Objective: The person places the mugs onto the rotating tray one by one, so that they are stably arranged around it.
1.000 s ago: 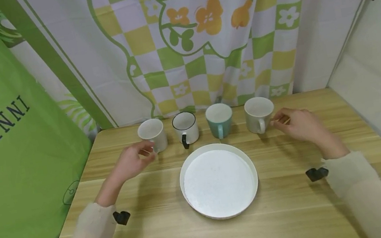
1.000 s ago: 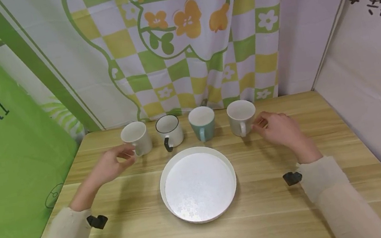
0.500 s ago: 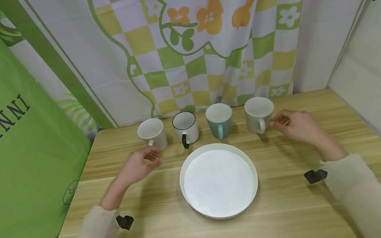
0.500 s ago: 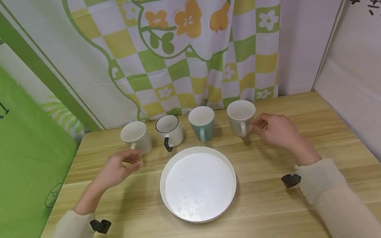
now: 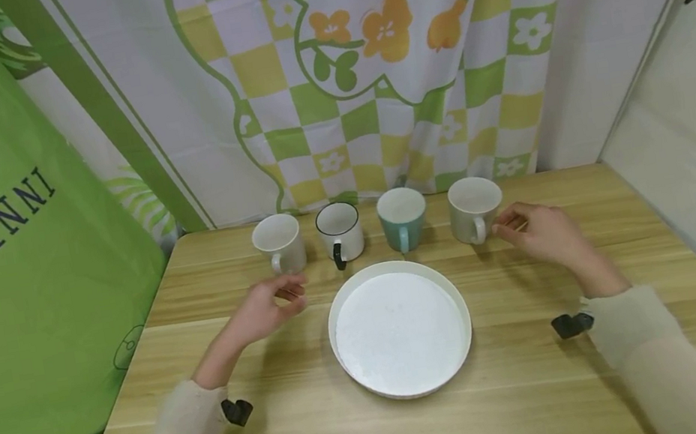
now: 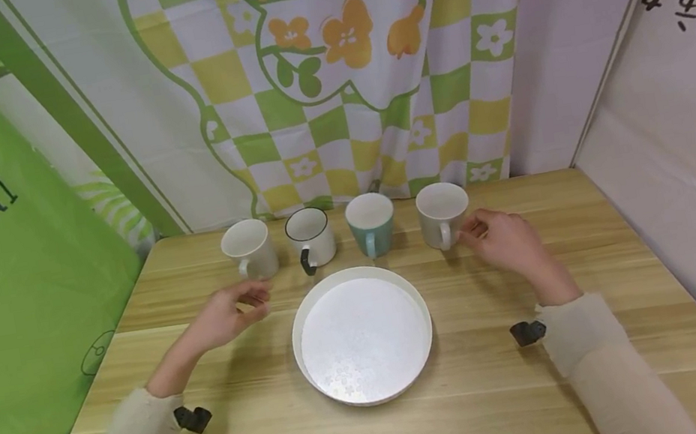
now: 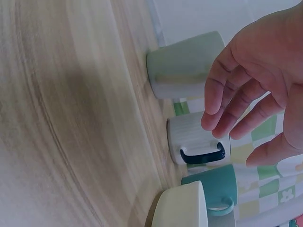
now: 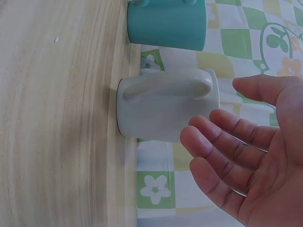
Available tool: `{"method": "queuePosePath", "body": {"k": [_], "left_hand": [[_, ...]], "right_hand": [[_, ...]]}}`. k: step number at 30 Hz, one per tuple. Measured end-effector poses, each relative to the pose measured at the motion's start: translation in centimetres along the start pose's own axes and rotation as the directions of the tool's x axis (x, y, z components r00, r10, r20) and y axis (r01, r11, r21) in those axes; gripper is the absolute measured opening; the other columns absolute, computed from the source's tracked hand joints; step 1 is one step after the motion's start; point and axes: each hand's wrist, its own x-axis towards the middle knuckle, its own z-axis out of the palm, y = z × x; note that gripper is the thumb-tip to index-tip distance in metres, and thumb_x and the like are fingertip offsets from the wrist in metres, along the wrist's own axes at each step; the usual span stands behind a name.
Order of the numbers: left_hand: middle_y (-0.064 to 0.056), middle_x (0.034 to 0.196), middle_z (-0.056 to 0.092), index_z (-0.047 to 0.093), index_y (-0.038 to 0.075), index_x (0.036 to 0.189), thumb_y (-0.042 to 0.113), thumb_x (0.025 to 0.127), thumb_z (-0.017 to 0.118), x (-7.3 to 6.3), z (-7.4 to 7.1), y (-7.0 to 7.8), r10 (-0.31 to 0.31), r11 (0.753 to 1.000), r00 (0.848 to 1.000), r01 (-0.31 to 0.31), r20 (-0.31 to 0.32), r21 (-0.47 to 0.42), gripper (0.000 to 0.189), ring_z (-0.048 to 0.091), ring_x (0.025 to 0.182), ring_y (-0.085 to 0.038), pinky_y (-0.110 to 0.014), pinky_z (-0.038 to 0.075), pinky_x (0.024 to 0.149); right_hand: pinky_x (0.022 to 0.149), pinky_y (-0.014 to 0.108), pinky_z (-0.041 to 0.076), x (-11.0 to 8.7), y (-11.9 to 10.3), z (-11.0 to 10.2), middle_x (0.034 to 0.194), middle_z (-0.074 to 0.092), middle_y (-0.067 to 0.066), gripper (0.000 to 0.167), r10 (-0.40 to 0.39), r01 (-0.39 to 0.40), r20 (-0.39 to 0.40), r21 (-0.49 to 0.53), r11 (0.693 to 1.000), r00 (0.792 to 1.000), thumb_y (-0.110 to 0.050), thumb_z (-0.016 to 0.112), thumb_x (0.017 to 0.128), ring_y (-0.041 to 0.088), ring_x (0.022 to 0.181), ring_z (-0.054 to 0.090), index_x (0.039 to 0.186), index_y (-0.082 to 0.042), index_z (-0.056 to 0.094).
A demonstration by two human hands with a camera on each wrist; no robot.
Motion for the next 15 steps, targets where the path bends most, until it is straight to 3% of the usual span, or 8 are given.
{"method": "queuePosePath", "body": {"k": [8, 15], "left_hand": [[-0.018, 0.108, 0.072, 0.064, 0.001, 0.125, 0.011, 0.093, 0.069, -0.2, 0.6, -0.3, 0.029, 1.000, 1.000, -0.029, 0.008, -0.011, 0.033, 0.070, 0.096, -0.026, -0.043, 0.057, 0.088], [-0.020, 0.111, 0.071, 0.063, -0.001, 0.128, 0.009, 0.093, 0.069, -0.3, 1.3, -0.5, 0.019, 0.998, 0.999, -0.017, 0.026, -0.054, 0.037, 0.069, 0.099, -0.028, -0.044, 0.057, 0.090]], "right_hand": [[0.080, 0.051, 0.054, 0.1, 0.3, 0.4, 0.108, 0.073, 0.016, 0.043, 0.008, -0.008, -0.012, 0.008, 1.000, 1.000, -0.044, 0.056, 0.100, 0.034, 0.097, 0.070, 0.115, -0.006, 0.068], [0.078, 0.048, 0.055, 0.1, 0.5, 0.7, 0.106, 0.073, 0.016, 0.040, 0.010, -0.009, -0.031, 0.028, 1.000, 0.999, -0.042, 0.057, 0.100, 0.034, 0.096, 0.070, 0.113, -0.007, 0.068]]}}
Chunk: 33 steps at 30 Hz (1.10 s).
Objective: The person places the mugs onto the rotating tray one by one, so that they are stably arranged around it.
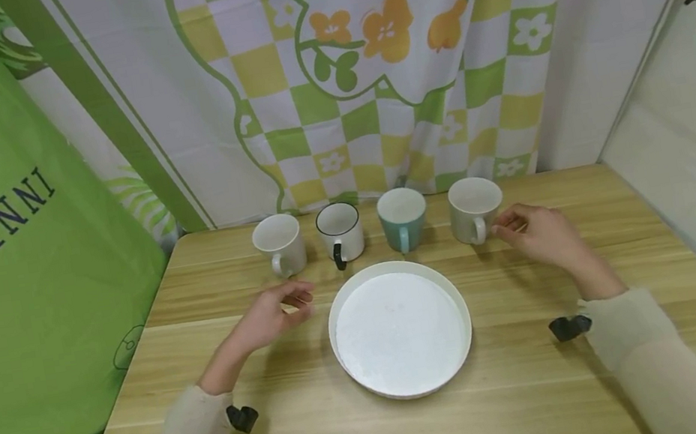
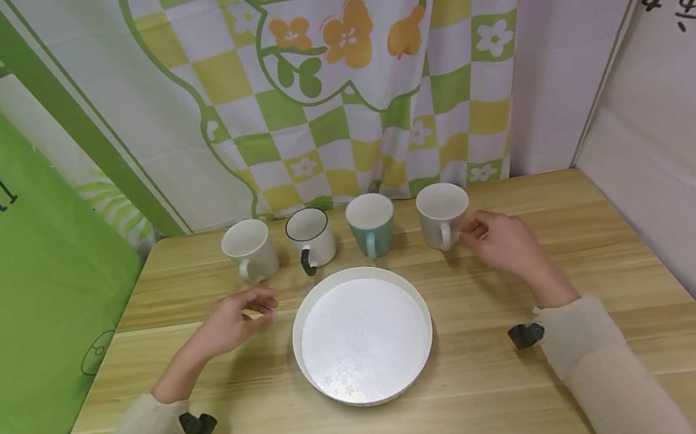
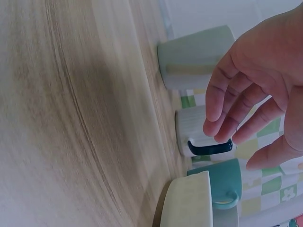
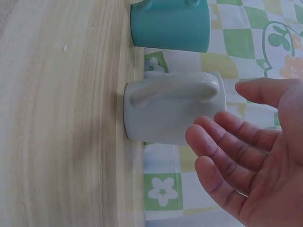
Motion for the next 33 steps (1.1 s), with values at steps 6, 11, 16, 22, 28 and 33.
{"method": "queuePosePath", "body": {"k": [6, 11, 16, 22, 28, 33], "left_hand": [[-0.020, 0.110, 0.071, 0.062, -0.002, 0.128, 0.005, 0.093, 0.068, 0.2, 0.5, 0.0, 0.024, 1.000, 1.000, -0.024, 0.014, -0.011, 0.036, 0.070, 0.098, -0.028, -0.041, 0.057, 0.089], [-0.019, 0.107, 0.072, 0.062, -0.007, 0.126, 0.005, 0.093, 0.068, 0.5, 1.1, -0.2, 0.080, 0.997, 0.996, -0.080, 0.033, 0.000, 0.036, 0.071, 0.095, -0.028, -0.036, 0.059, 0.086], [-0.018, 0.108, 0.072, 0.063, -0.004, 0.124, 0.011, 0.093, 0.071, 0.6, 1.5, -0.3, 0.073, 0.997, 0.996, -0.072, 0.044, -0.007, 0.036, 0.072, 0.095, -0.028, -0.035, 0.059, 0.086], [-0.015, 0.111, 0.071, 0.063, 0.001, 0.127, 0.011, 0.093, 0.070, 0.5, 1.8, -0.2, 0.027, 0.999, 0.997, -0.025, 0.066, -0.025, 0.036, 0.070, 0.099, -0.026, -0.032, 0.057, 0.088], [-0.015, 0.110, 0.071, 0.063, 0.000, 0.127, 0.009, 0.093, 0.070, 0.4, 2.2, -0.1, 0.056, 0.998, 0.996, -0.055, 0.070, -0.020, 0.036, 0.070, 0.098, -0.026, -0.031, 0.057, 0.087], [-0.014, 0.110, 0.071, 0.063, 0.000, 0.126, 0.010, 0.092, 0.071, 0.4, 2.5, -0.3, 0.077, 0.997, 0.994, -0.076, 0.078, -0.018, 0.037, 0.070, 0.099, -0.025, -0.033, 0.057, 0.089]], "right_hand": [[0.080, 0.052, 0.054, 0.0, 0.0, 0.1, 0.107, 0.073, 0.018, 0.038, 0.005, -0.005, -0.008, 0.007, 1.000, 1.000, -0.038, 0.057, 0.100, 0.035, 0.096, 0.070, 0.114, -0.005, 0.068], [0.081, 0.053, 0.054, 0.1, 0.0, 0.2, 0.107, 0.073, 0.018, 0.036, 0.014, -0.014, -0.014, 0.008, 1.000, 1.000, -0.036, 0.058, 0.099, 0.036, 0.097, 0.070, 0.114, -0.005, 0.067], [0.080, 0.052, 0.054, 0.2, 0.0, 0.4, 0.106, 0.073, 0.018, 0.036, 0.011, -0.011, -0.023, 0.020, 1.000, 1.000, -0.036, 0.059, 0.099, 0.035, 0.096, 0.070, 0.113, -0.005, 0.067], [0.078, 0.049, 0.055, 0.2, 0.0, 0.6, 0.104, 0.074, 0.019, 0.035, 0.003, -0.002, -0.035, 0.028, 1.000, 0.999, -0.035, 0.060, 0.098, 0.035, 0.094, 0.071, 0.111, -0.004, 0.068], [0.081, 0.053, 0.055, 0.4, 0.0, 1.0, 0.106, 0.073, 0.021, 0.036, 0.006, -0.005, -0.027, 0.031, 1.000, 1.000, -0.035, 0.059, 0.099, 0.037, 0.096, 0.070, 0.111, -0.002, 0.067], [0.081, 0.054, 0.055, 0.6, -0.2, 1.3, 0.107, 0.073, 0.022, 0.037, 0.011, -0.010, -0.019, 0.048, 0.999, 1.000, -0.036, 0.058, 0.099, 0.039, 0.097, 0.070, 0.112, -0.002, 0.067]]}}
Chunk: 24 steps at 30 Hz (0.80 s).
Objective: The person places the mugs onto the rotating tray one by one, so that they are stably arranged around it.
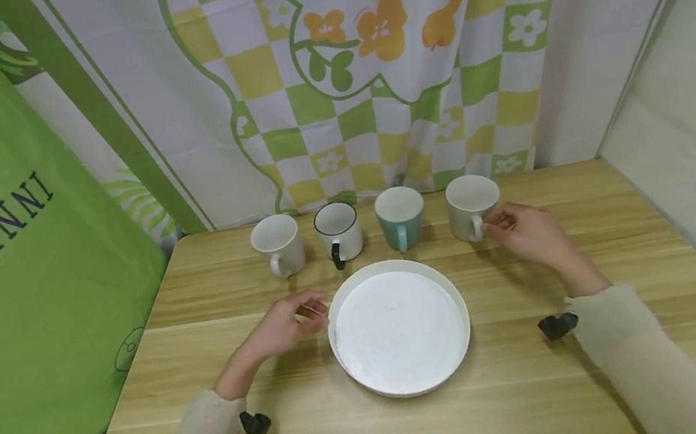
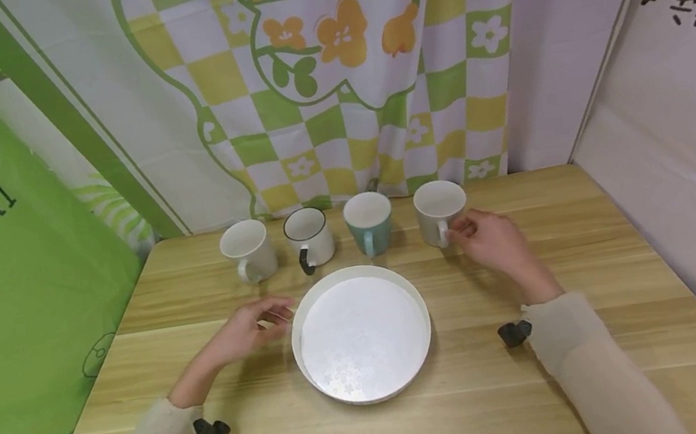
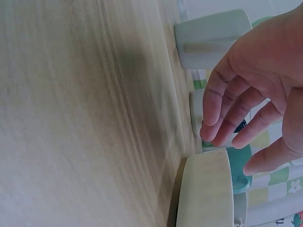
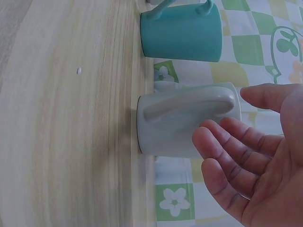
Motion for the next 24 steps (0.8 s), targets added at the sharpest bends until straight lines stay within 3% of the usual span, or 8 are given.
{"method": "queuePosePath", "body": {"k": [13, 24], "left_hand": [[-0.019, 0.110, 0.071, 0.060, -0.003, 0.130, 0.010, 0.093, 0.071, -0.2, 0.6, 0.1, -0.024, 0.999, 1.000, 0.024, 0.011, -0.046, 0.041, 0.069, 0.101, -0.027, -0.036, 0.057, 0.090], [-0.020, 0.108, 0.071, 0.055, -0.005, 0.134, 0.010, 0.095, 0.068, -0.3, 1.0, -0.5, -0.017, 0.999, 1.000, 0.017, 0.008, -0.048, 0.044, 0.068, 0.102, -0.030, -0.041, 0.056, 0.091]], "right_hand": [[0.078, 0.052, 0.055, 0.6, -0.4, 0.8, 0.103, 0.074, 0.023, 0.041, 0.015, -0.015, -0.032, 0.007, 1.000, 0.999, -0.039, 0.056, 0.100, 0.037, 0.090, 0.071, 0.109, -0.001, 0.068], [0.065, 0.038, 0.050, 0.9, -0.4, 1.2, 0.094, 0.074, 0.018, 0.042, 0.048, -0.049, -0.053, -0.013, 0.999, 0.997, -0.043, 0.056, 0.099, 0.030, 0.081, 0.068, 0.102, -0.003, 0.069]]}}
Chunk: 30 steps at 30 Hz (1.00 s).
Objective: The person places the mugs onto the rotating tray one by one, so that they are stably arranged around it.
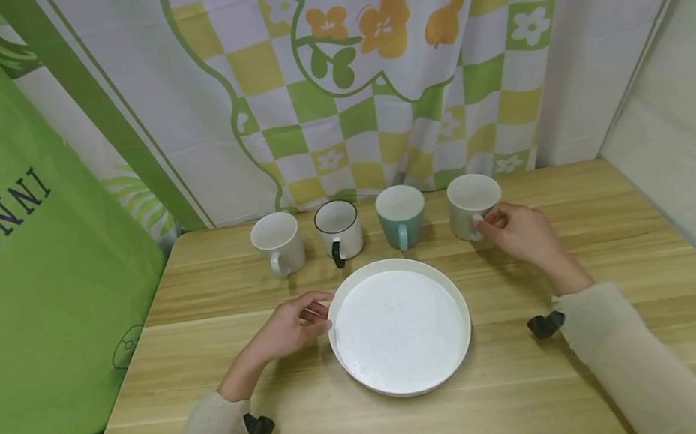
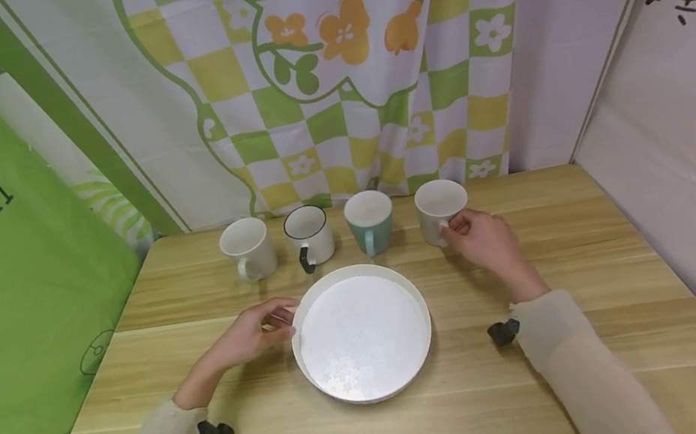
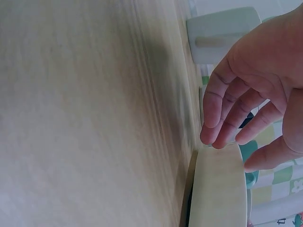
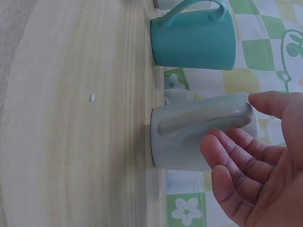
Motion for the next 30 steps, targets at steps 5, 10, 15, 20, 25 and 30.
{"method": "queuePosePath", "body": {"k": [5, 10, 15, 20, 25, 30], "left_hand": [[-0.017, 0.111, 0.070, 0.052, -0.001, 0.139, 0.010, 0.096, 0.067, 0.0, 0.2, -0.1, -0.034, 0.999, 0.999, 0.034, 0.010, -0.017, 0.047, 0.067, 0.105, -0.028, -0.036, 0.056, 0.092], [-0.017, 0.111, 0.069, 0.051, 0.000, 0.141, 0.012, 0.097, 0.065, -0.1, 0.2, -0.1, -0.048, 0.998, 0.999, 0.049, 0.025, -0.037, 0.048, 0.066, 0.105, -0.027, -0.034, 0.056, 0.090], [-0.017, 0.114, 0.069, 0.049, 0.003, 0.144, 0.014, 0.099, 0.063, -0.2, 0.2, -0.2, -0.062, 0.997, 0.997, 0.064, 0.038, -0.048, 0.049, 0.065, 0.108, -0.028, -0.033, 0.055, 0.091], [-0.017, 0.115, 0.068, 0.048, 0.004, 0.145, 0.016, 0.099, 0.063, -0.2, 0.3, -0.2, -0.074, 0.996, 0.996, 0.076, 0.042, -0.053, 0.049, 0.065, 0.109, -0.028, -0.033, 0.054, 0.091], [-0.017, 0.115, 0.068, 0.048, 0.005, 0.144, 0.017, 0.099, 0.063, -0.3, 0.3, -0.2, -0.081, 0.995, 0.996, 0.083, 0.044, -0.059, 0.049, 0.065, 0.109, -0.028, -0.036, 0.054, 0.092], [-0.018, 0.116, 0.068, 0.049, 0.005, 0.144, 0.017, 0.099, 0.063, -0.3, 0.3, -0.4, -0.077, 0.994, 0.996, 0.080, 0.040, -0.069, 0.048, 0.064, 0.110, -0.029, -0.039, 0.053, 0.095]], "right_hand": [[0.063, 0.034, 0.048, -0.1, 0.0, 0.2, 0.093, 0.074, 0.017, 0.040, 0.008, -0.008, -0.004, 0.004, 1.000, 1.000, -0.042, 0.057, 0.099, 0.029, 0.078, 0.068, 0.099, -0.004, 0.069], [0.061, 0.031, 0.047, -0.1, 0.0, 0.1, 0.092, 0.074, 0.017, 0.038, 0.020, -0.020, -0.005, 0.024, 1.000, 1.000, -0.039, 0.057, 0.099, 0.024, 0.072, 0.067, 0.099, -0.003, 0.069], [0.057, 0.028, 0.048, 0.0, 0.4, -0.1, 0.093, 0.075, 0.020, 0.036, 0.045, -0.047, 0.024, 0.082, 0.996, 0.999, -0.036, 0.057, 0.099, 0.023, 0.066, 0.070, 0.102, -0.001, 0.068], [0.057, 0.028, 0.049, 0.1, 0.9, -0.4, 0.096, 0.074, 0.022, 0.041, 0.073, -0.079, 0.060, 0.118, 0.990, 0.996, -0.037, 0.055, 0.100, 0.029, 0.070, 0.072, 0.109, 0.001, 0.066], [0.060, 0.028, 0.048, 0.1, 1.3, -0.7, 0.098, 0.074, 0.021, 0.044, 0.104, -0.112, 0.076, 0.111, 0.988, 0.992, -0.041, 0.053, 0.101, 0.029, 0.074, 0.072, 0.112, -0.001, 0.066], [0.061, 0.028, 0.047, 0.1, 1.4, -0.7, 0.091, 0.075, 0.018, 0.047, 0.115, -0.121, 0.070, 0.094, 0.988, 0.991, -0.046, 0.052, 0.101, 0.029, 0.073, 0.071, 0.110, -0.003, 0.067]]}}
